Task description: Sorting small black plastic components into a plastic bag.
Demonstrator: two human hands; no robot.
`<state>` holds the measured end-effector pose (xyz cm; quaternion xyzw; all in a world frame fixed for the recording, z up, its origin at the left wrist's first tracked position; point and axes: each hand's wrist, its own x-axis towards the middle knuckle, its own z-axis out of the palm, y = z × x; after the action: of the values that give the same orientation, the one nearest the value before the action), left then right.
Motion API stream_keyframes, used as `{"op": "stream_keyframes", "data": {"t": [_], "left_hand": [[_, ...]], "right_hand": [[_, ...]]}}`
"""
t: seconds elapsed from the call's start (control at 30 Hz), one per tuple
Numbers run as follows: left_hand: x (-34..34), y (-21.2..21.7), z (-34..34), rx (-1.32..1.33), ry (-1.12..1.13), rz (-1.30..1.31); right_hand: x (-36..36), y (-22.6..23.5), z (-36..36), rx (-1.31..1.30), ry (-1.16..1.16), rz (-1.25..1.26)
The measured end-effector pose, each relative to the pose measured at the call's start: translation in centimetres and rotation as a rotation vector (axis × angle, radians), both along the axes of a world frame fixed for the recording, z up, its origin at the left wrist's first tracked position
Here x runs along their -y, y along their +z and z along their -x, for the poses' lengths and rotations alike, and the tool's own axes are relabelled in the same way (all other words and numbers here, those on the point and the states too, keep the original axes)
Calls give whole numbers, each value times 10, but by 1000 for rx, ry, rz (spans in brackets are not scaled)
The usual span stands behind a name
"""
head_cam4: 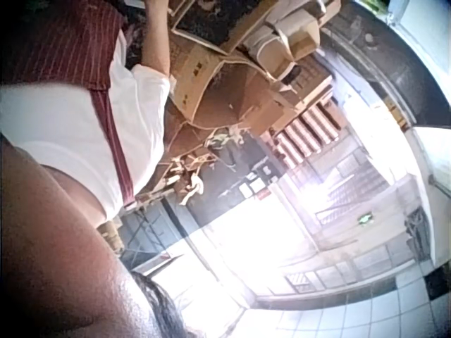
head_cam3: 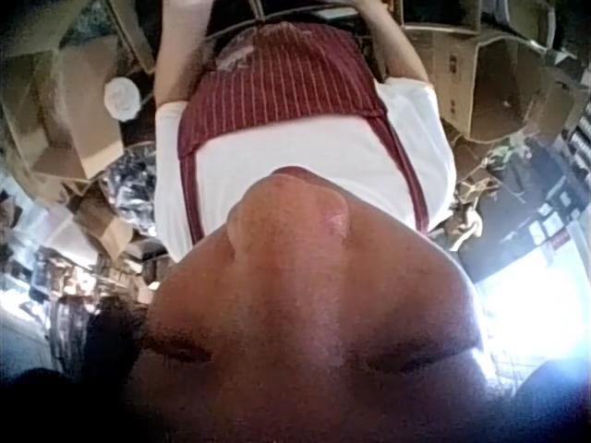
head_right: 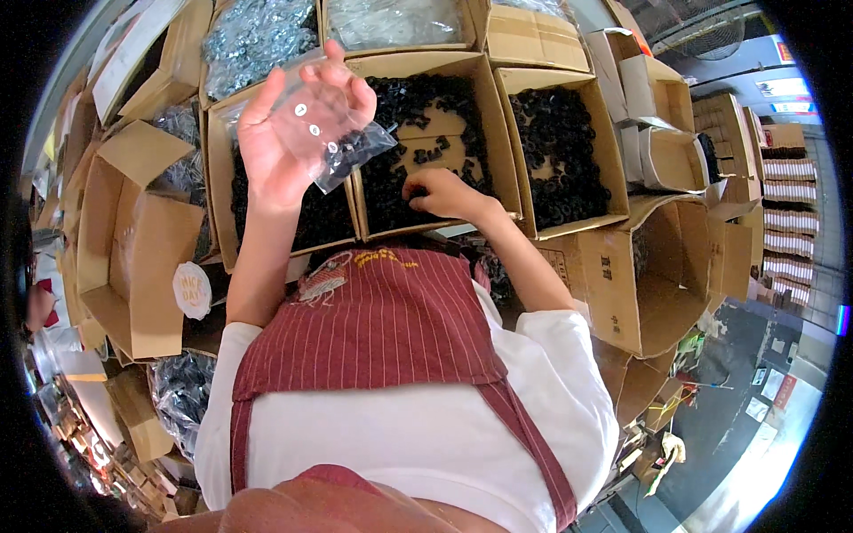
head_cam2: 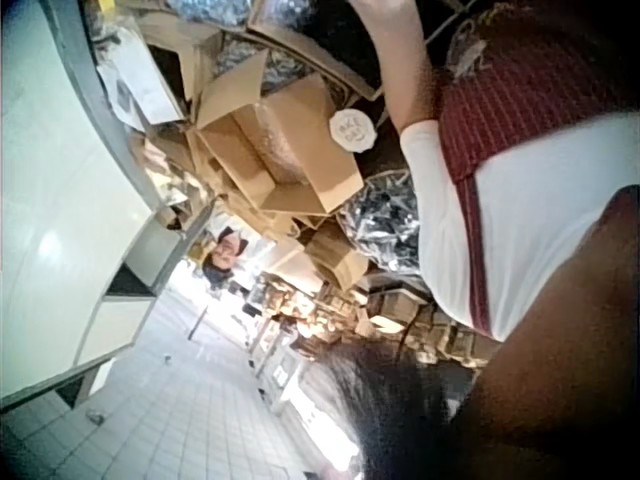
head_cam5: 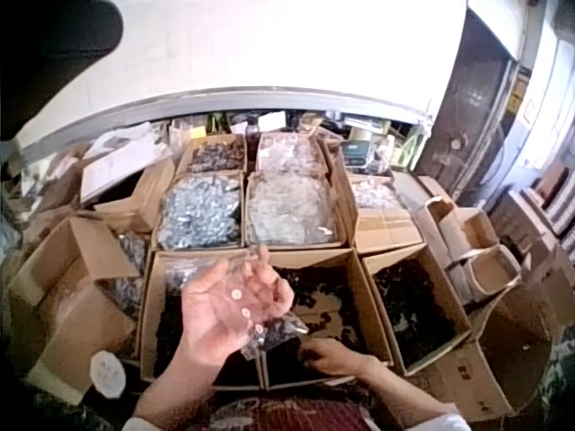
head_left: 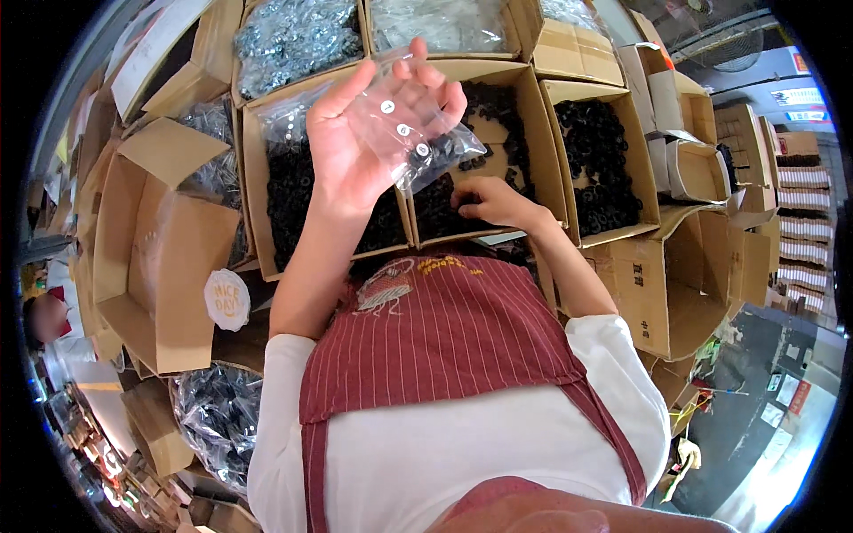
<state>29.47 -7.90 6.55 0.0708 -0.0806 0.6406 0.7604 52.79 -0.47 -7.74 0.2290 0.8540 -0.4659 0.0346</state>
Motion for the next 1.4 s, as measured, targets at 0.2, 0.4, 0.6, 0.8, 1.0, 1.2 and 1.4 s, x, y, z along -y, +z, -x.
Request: {"op": "stream_keyframes", "data": {"t": [0.2, 0.4, 0.6, 0.8, 1.0, 1.2, 1.4], "left_hand": [[5, 14, 3, -35, 3, -17], [5, 16, 2, -48, 34, 8], [5, 13, 1, -104, 9, 28], [8, 9, 1, -174, 74, 20], [8, 6, 3, -262, 115, -51], [9, 7, 1, -204, 119, -83], [14, 21, -6, -279, 222, 43]], "right_hand": [[9, 22, 5, -139, -218, -1], [18, 158, 18, -619, -358, 679], [19, 187, 32, -507, -253, 569], [23, 183, 44, -492, -314, 583], [22, 180, 43, -508, -355, 661], [26, 178, 40, -585, -322, 681], [28, 173, 40, -635, -274, 673]]}}
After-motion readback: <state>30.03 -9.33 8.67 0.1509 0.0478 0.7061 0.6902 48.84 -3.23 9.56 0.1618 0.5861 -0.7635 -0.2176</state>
